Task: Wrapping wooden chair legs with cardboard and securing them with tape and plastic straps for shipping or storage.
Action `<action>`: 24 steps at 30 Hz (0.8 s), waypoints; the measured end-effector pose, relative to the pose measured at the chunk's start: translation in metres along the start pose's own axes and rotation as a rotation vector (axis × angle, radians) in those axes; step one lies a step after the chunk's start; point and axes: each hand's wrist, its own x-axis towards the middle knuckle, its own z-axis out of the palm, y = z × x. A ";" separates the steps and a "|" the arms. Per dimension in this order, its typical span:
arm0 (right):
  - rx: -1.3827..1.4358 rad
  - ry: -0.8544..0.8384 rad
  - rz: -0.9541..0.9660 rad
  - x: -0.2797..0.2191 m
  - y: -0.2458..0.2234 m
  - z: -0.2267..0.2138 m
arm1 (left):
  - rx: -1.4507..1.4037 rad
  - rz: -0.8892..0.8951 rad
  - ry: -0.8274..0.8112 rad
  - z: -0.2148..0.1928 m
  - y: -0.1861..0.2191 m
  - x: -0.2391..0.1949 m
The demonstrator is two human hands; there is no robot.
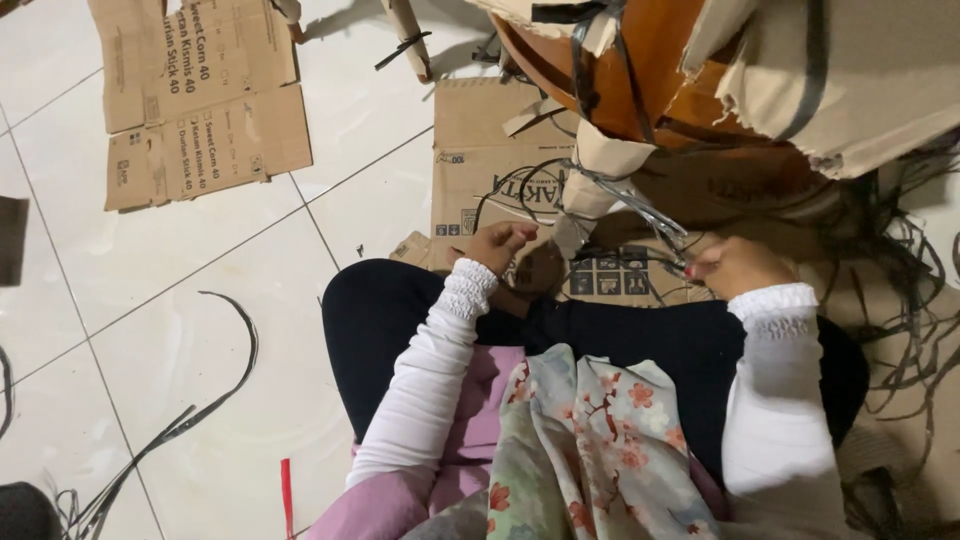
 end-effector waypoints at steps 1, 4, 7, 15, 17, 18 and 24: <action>0.007 0.139 0.091 -0.011 -0.012 -0.005 | 0.133 0.065 -0.040 0.005 0.003 0.001; 0.113 0.308 0.111 -0.007 -0.021 -0.004 | 0.316 0.110 -0.061 0.022 0.002 0.002; 0.183 0.453 0.052 0.028 -0.002 0.013 | 0.410 0.114 -0.028 0.037 0.000 0.005; 0.047 0.622 -0.015 0.039 0.018 0.014 | 0.427 0.118 0.006 0.055 -0.007 0.015; 0.136 0.637 -0.074 0.025 -0.002 0.012 | 0.429 0.026 0.069 0.055 -0.029 0.026; 0.137 0.637 -0.074 0.048 -0.001 0.018 | 0.430 0.026 0.069 0.057 -0.030 0.025; 0.436 0.609 -0.276 0.168 -0.009 0.058 | -0.174 0.178 0.172 0.057 -0.061 0.049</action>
